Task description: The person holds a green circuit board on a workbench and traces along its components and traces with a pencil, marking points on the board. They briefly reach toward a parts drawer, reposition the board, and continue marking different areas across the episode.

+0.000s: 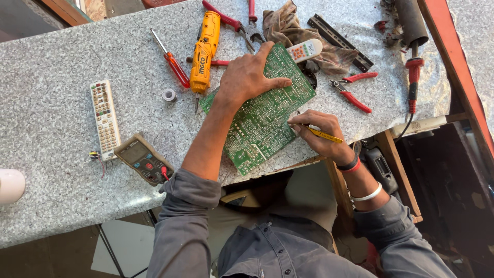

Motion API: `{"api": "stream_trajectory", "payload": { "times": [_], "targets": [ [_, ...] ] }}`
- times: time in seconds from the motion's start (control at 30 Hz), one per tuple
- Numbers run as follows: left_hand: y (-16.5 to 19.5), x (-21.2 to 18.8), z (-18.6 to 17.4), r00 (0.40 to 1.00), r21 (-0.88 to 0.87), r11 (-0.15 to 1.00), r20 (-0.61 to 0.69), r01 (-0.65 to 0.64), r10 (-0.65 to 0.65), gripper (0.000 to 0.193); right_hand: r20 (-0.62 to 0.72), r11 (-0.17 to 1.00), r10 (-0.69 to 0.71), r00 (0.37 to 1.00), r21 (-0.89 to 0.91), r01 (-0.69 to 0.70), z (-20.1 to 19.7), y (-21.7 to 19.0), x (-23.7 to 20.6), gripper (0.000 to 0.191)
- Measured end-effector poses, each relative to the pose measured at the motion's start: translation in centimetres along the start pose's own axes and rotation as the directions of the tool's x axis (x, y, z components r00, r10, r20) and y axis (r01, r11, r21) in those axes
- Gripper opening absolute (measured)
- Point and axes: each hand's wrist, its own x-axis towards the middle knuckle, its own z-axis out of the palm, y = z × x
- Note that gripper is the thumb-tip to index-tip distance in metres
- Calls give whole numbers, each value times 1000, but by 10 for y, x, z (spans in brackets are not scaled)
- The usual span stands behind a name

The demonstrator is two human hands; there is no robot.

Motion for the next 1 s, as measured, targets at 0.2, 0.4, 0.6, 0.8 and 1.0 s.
{"api": "stream_trajectory", "payload": {
  "times": [0.2,0.4,0.6,0.8,1.0],
  "targets": [
    [1,-1,-1,1000,-3,1000,4,14,-14,122,-73,999,2,997,35,1,-1,3,-1,17],
    [1,0,0,1000,-10,1000,1,6,-6,122,4,1000,9,1000,24,-9,-3,-2,-1,20],
    [1,1,3,999,-27,999,34,39,-38,124,14,1000,18,1000,13,-18,-3,-5,1,20],
    [-1,-4,3,999,-3,1000,-42,-28,28,121,-70,997,40,997,-58,-44,0,-8,1,19],
    [4,0,-2,999,-5,1000,21,31,-31,121,-49,997,51,998,-58,-54,-2,-5,-1,12]
  ]
}}
